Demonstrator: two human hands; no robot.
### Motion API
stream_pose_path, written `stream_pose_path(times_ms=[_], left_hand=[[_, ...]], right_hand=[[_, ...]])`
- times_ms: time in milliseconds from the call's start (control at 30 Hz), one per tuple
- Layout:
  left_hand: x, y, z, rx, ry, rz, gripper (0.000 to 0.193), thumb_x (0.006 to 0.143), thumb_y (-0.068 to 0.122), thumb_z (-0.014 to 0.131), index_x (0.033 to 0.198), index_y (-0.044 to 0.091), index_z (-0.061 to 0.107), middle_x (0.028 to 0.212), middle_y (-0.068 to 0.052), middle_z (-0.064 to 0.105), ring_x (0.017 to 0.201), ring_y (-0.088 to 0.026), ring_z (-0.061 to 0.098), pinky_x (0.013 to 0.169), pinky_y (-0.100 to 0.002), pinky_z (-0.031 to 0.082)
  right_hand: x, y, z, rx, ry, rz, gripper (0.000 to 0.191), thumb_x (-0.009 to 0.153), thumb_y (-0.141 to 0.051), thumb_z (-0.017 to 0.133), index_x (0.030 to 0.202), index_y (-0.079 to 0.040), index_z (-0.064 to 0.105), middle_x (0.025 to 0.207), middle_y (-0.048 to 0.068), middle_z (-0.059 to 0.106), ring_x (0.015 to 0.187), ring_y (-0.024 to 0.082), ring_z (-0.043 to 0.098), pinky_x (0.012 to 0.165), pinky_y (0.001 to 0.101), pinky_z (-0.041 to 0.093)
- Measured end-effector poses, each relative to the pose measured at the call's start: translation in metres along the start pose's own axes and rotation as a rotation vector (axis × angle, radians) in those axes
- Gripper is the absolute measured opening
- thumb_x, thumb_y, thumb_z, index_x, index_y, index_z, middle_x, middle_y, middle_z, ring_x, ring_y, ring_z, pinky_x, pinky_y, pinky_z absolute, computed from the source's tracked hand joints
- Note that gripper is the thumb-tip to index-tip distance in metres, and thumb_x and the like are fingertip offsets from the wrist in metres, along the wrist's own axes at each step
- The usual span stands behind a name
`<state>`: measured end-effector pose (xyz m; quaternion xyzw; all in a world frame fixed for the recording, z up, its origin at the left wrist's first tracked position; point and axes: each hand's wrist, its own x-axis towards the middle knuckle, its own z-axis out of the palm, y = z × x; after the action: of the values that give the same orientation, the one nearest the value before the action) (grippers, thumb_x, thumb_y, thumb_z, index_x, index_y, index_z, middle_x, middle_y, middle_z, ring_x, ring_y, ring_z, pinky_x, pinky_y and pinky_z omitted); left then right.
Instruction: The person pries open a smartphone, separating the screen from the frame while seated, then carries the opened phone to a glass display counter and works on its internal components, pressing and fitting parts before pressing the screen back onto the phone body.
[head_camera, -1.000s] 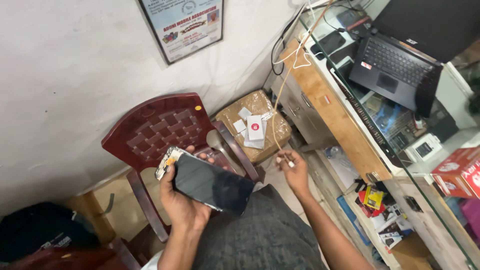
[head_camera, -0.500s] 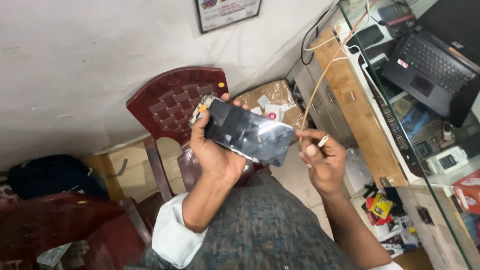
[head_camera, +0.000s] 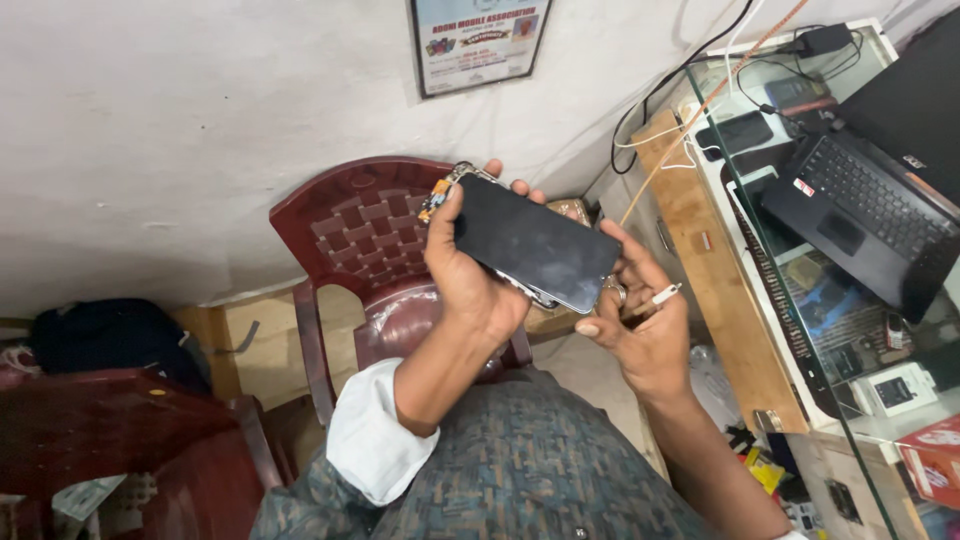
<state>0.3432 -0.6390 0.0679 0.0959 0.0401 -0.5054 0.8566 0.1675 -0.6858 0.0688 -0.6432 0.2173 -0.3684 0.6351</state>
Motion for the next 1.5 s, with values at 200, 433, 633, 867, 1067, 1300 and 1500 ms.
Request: stream_pose_path(times_ms=[200,433,633,867,1067,1300,1500], left_hand=[[0.017,-0.020,0.020,-0.143,-0.020,-0.181,0.048,0.097,0.042,0.055,0.127,0.005,0.057,0.103,-0.012,0.065,0.100,-0.028,0.065,0.100,-0.056,0.052],[0.022,-0.043,0.036,-0.001,-0.218,-0.102,0.053,0.100,0.044,0.055,0.134,0.003,0.054,0.106,-0.014,0.064,0.101,-0.030,0.063,0.101,-0.052,0.051],[0.018,-0.058,0.023,0.194,-0.167,-0.125,0.054,0.101,0.045,0.053,0.134,0.003,0.056,0.109,-0.018,0.068,0.102,-0.031,0.068,0.096,-0.045,0.054],[0.012,-0.063,0.006,0.434,0.008,-0.046,0.057,0.093,0.033,0.070,0.134,0.001,0.048,0.120,-0.014,0.065,0.112,-0.025,0.065,0.098,-0.041,0.056],[0.001,-0.066,-0.009,0.778,0.178,-0.011,0.088,0.071,0.022,0.084,0.142,0.005,0.034,0.122,-0.013,0.057,0.110,-0.022,0.061,0.086,-0.037,0.055],[0.010,-0.066,-0.024,0.983,0.299,0.100,0.115,0.065,0.005,0.084,0.155,0.004,0.013,0.128,-0.015,0.051,0.111,-0.024,0.060,0.090,-0.034,0.056],[0.018,-0.055,-0.024,0.613,0.290,-0.035,0.117,0.063,0.002,0.077,0.156,0.025,0.010,0.125,-0.014,0.051,0.105,-0.028,0.062,0.077,-0.051,0.063]], right_hand=[[0.000,-0.022,0.002,-0.149,0.095,-0.186,0.101,0.077,-0.035,0.093,0.157,0.002,0.043,0.099,-0.003,0.054,0.067,-0.002,0.042,0.062,0.0143,0.031],[0.007,-0.040,0.000,-0.006,0.188,-0.066,0.063,0.084,-0.023,0.082,0.134,0.005,0.057,0.102,-0.001,0.067,0.084,0.000,0.059,0.076,0.0161,0.046],[0.001,-0.002,0.006,0.287,0.373,0.107,0.040,0.088,-0.004,0.079,0.124,0.005,0.065,0.105,0.005,0.071,0.079,0.006,0.062,0.064,0.0200,0.045],[-0.001,0.038,-0.008,0.298,0.506,0.096,0.033,0.083,-0.002,0.080,0.114,0.001,0.068,0.102,0.004,0.074,0.082,0.010,0.071,0.065,0.0226,0.054],[-0.012,0.048,-0.006,-0.505,0.496,0.150,0.024,0.084,-0.014,0.089,0.089,0.005,0.076,0.078,0.010,0.073,0.068,0.015,0.064,0.060,0.0329,0.052],[-0.017,0.038,-0.001,-0.735,0.276,-0.274,0.033,0.084,-0.018,0.088,0.104,0.001,0.070,0.093,0.013,0.071,0.082,0.025,0.071,0.073,0.0345,0.055],[-0.027,0.040,-0.022,-0.342,0.222,-0.335,0.067,0.099,-0.057,0.063,0.132,0.001,0.058,0.114,0.011,0.061,0.084,0.013,0.053,0.068,0.0245,0.041]])
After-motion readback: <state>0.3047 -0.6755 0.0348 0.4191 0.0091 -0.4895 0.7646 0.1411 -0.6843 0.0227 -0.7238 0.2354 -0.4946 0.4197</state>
